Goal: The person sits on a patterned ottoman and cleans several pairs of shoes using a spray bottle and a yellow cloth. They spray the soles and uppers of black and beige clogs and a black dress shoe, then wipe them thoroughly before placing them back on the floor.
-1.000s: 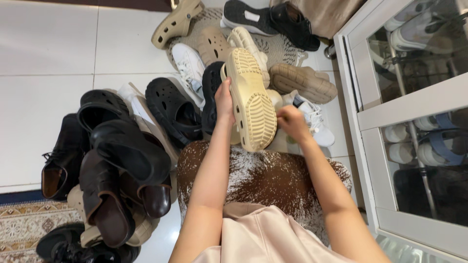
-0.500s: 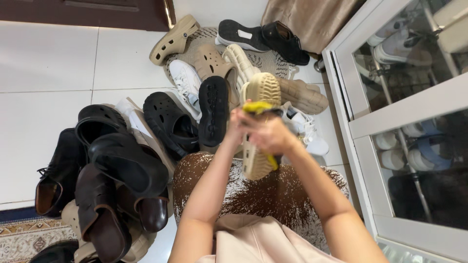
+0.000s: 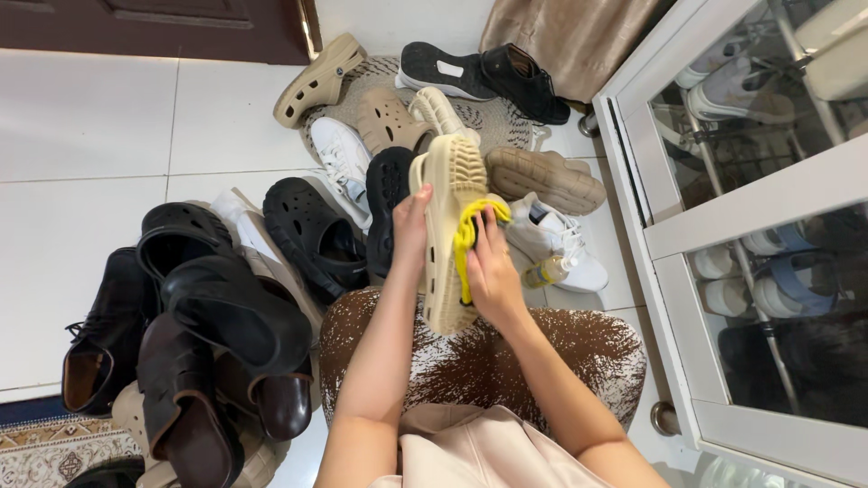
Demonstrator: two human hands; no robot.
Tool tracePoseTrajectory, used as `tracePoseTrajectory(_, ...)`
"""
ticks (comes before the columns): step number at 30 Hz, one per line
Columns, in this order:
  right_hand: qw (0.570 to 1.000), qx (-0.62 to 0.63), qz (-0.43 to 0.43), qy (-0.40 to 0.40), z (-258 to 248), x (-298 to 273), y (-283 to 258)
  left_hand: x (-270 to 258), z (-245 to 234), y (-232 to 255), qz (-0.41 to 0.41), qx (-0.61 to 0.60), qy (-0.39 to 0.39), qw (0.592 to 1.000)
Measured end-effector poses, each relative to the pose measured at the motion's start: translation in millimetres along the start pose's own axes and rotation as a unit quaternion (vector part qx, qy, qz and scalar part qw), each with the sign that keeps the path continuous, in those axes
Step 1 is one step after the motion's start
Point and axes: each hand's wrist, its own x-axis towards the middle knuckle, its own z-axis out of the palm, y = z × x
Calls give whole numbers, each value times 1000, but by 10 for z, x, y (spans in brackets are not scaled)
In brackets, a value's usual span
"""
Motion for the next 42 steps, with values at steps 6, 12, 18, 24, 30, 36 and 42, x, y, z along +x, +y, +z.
tracePoseTrajectory(6, 968, -208, -129, 52, -527, 549, -176, -105, 242, -469, -120, -9, -76, 990)
tracePoseTrajectory(12, 986, 140, 5, 90, -187, 1294, 334, -140, 55, -180, 34, 89, -85, 992)
tracePoseTrajectory(18, 947, 313, 55, -47, 251, 253, 819, 81, -250, 49, 95, 19, -2, 995)
tracePoseTrajectory(24, 752, 493, 423, -109, -18, 10, 975, 423, -301, -244, 64, -84, 20, 994)
tracePoseTrajectory(30, 910, 409, 27, -62, -470, 41, 707, 380, -276, -295, 134, 234, -60, 961)
tracePoseTrajectory(36, 935, -204, -243, 157, -821, 265, 1056, 79, -155, 235, -239, -42, -249, 938)
tracePoseTrajectory(42, 934, -96, -125, 320, -413, 283, 1339, -220, 116, 431, -134, 29, -396, 908)
